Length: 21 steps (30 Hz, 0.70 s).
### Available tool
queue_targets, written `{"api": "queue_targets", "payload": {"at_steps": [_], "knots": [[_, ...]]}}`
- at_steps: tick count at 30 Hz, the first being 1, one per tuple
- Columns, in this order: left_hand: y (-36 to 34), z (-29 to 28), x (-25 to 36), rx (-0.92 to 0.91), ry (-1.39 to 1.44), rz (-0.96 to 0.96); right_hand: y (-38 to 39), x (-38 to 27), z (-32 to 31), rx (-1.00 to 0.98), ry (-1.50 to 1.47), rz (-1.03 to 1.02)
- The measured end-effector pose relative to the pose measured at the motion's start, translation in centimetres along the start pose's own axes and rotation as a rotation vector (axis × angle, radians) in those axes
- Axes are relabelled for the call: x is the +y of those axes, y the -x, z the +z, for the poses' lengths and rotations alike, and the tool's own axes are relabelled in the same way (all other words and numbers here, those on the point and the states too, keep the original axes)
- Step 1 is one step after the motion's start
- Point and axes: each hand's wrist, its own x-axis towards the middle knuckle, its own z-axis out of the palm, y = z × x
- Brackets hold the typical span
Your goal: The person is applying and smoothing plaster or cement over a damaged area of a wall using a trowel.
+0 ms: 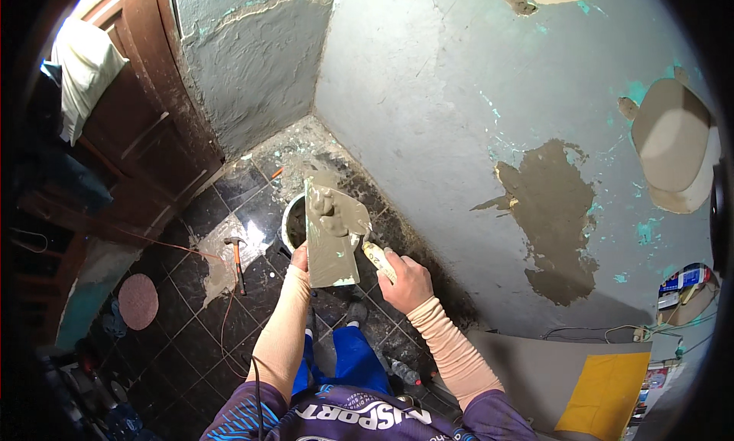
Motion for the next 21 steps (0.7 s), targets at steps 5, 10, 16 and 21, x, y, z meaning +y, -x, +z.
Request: {"api": "queue_targets", "payload": {"at_steps": [5,10,16,21], "knots": [[1.3,-2.3,0.9,0.059,-0.086,0.138,0.3,1.1,2.1,0.006,0.074,-0.067],[2.2,-3.0,2.9,0.127,-0.127,0.184,1.7,3.7,6.0,-0.032,0.034,-0.064],[6.5,4.7,3.8,0.148,-0.186,0.126,3.5,6.4,11.3,-0.08,-0.076,0.066],[6.1,1.8,3.9,0.088,-0.196,0.217,4.6,8.3,15.2,-0.025,-0.106,0.03]]}}
